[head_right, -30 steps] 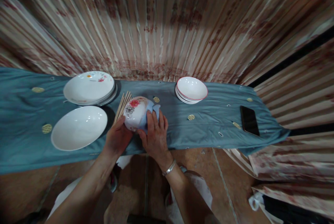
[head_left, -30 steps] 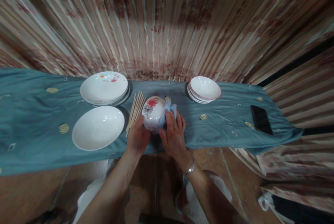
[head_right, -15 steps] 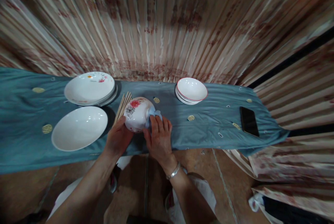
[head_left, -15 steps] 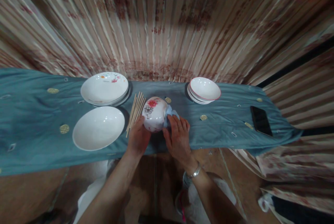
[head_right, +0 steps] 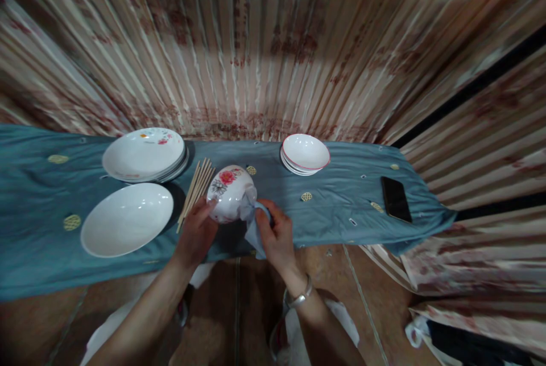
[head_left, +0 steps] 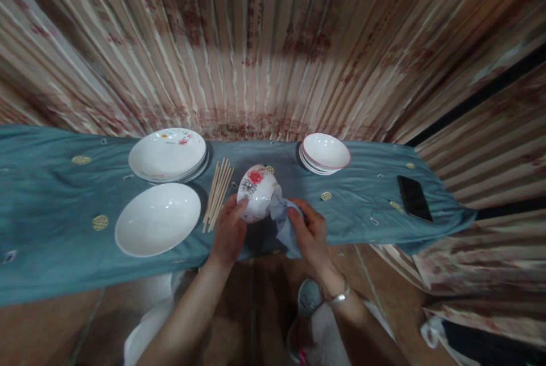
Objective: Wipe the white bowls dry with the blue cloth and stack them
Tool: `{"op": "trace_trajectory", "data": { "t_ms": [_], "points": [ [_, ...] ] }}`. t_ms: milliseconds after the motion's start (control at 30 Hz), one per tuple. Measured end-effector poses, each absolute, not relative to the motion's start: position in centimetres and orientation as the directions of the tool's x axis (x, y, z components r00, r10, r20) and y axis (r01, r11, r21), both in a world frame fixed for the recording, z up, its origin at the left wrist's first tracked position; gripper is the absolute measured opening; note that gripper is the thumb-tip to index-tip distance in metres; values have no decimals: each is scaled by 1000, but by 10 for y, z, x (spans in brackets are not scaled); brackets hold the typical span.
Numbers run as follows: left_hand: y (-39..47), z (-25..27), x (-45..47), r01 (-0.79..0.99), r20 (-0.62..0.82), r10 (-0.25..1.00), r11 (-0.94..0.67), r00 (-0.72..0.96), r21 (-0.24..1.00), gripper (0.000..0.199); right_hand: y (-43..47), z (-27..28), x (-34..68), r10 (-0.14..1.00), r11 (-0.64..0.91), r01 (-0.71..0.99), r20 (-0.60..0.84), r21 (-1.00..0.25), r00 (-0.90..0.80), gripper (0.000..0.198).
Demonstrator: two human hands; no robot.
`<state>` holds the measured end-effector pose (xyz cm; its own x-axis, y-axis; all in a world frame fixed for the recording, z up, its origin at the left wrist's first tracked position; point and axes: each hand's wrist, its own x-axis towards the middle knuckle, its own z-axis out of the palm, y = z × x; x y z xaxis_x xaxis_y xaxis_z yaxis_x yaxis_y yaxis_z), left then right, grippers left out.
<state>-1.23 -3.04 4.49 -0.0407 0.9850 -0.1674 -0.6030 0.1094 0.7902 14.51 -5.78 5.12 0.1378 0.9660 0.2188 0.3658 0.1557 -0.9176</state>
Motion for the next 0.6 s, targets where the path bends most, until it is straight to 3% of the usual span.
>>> {"op": "trace_trajectory", "data": {
  "t_ms": [100, 300, 433, 600],
  "points": [
    [-35, 42, -8, -473, -107, 992, 65, -63, 879, 19, -54, 51, 150, 981, 120, 260, 154, -958, 115, 33],
    [-44, 35, 5, -14, 93, 995, -93, -20, 996, 13, -54, 45, 161, 978, 74, 373, 140, -925, 155, 42],
    [-47, 22, 8, 301, 399, 908, -418, 127, 857, 22, -54, 42, 167, 982, 62, 367, 122, -928, 144, 48],
    [-52, 13, 11, 492, 447, 819, -573, 359, 655, 36, -52, 37, 170, 986, -35, 355, 25, -934, 164, 46]
  ]
}}
